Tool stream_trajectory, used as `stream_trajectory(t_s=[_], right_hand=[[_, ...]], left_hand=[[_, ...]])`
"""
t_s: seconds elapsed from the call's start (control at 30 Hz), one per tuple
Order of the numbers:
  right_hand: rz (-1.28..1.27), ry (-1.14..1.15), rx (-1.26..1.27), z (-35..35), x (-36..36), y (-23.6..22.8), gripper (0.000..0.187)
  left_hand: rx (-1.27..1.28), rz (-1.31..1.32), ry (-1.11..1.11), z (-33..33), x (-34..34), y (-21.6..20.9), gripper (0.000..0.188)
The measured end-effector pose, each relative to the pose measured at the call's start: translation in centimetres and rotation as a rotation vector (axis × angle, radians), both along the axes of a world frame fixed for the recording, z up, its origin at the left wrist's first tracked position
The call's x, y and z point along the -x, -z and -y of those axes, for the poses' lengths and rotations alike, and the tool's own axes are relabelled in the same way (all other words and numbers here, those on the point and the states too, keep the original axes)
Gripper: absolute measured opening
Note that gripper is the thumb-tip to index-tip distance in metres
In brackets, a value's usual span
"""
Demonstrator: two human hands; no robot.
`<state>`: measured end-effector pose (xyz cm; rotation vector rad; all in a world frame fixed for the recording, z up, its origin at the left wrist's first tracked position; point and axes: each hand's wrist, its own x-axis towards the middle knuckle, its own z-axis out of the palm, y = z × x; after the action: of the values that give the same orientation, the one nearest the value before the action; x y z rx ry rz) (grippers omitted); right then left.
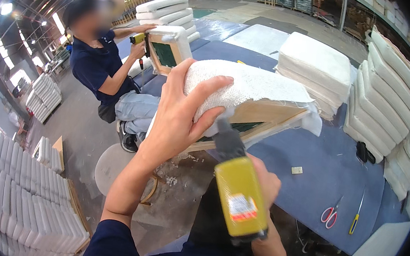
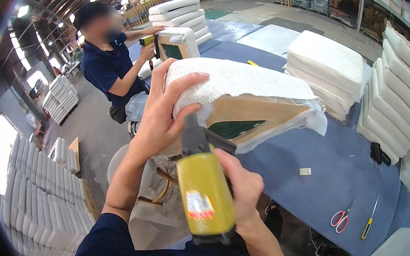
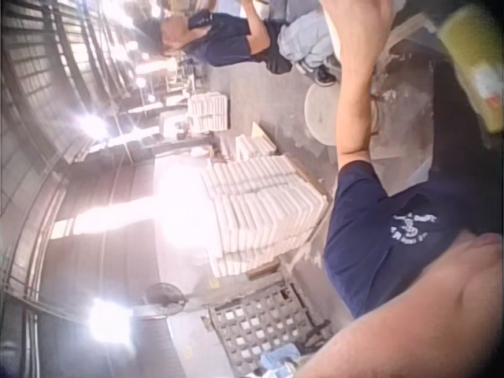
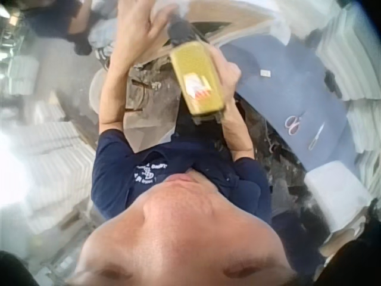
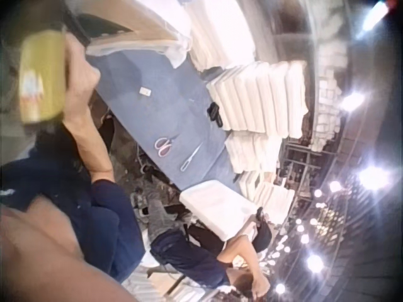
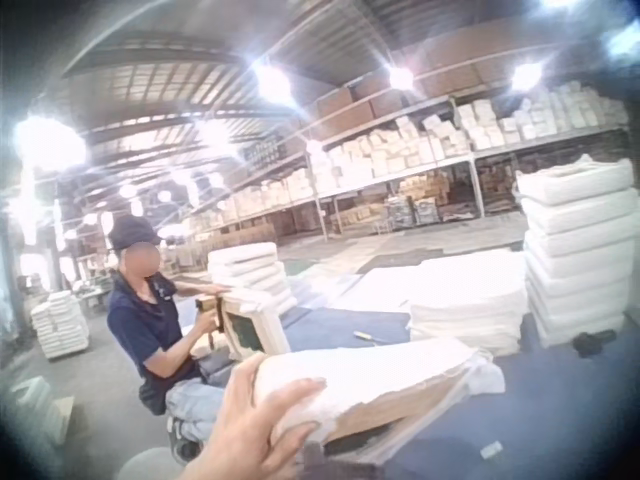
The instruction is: The person wraps white fabric around rectangular foam blocks and secures it with a staple gun. They repeatedly trim excess fabric with scissors, fold edges, and staple the fabric to the foam. Finished cushions are stacked on the table.
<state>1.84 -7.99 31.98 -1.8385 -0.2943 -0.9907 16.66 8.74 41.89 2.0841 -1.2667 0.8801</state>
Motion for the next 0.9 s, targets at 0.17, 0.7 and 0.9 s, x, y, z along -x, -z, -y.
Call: stream_trajectory(t_s=[0.17,0.7,0.9], right_hand=[[-0.024,-0.095,-0.060,-0.5,-0.9,-0.7,0.053],[0.048,-0.050,-0.086,-0.4,-0.4,-0.2,0.048],[0.003,-0.063,-0.135,0.3,-1.8,0.0,0.041]], left_hand=[[-0.040,-0.030,-0.014,0.8,1.4,-0.1,0.055],[-0.080,-0.059,0.005,0.8,2.2,-0.5,0.078],[-0.035,0.031,0.008,2.7,1.1,0.1,0.080]])
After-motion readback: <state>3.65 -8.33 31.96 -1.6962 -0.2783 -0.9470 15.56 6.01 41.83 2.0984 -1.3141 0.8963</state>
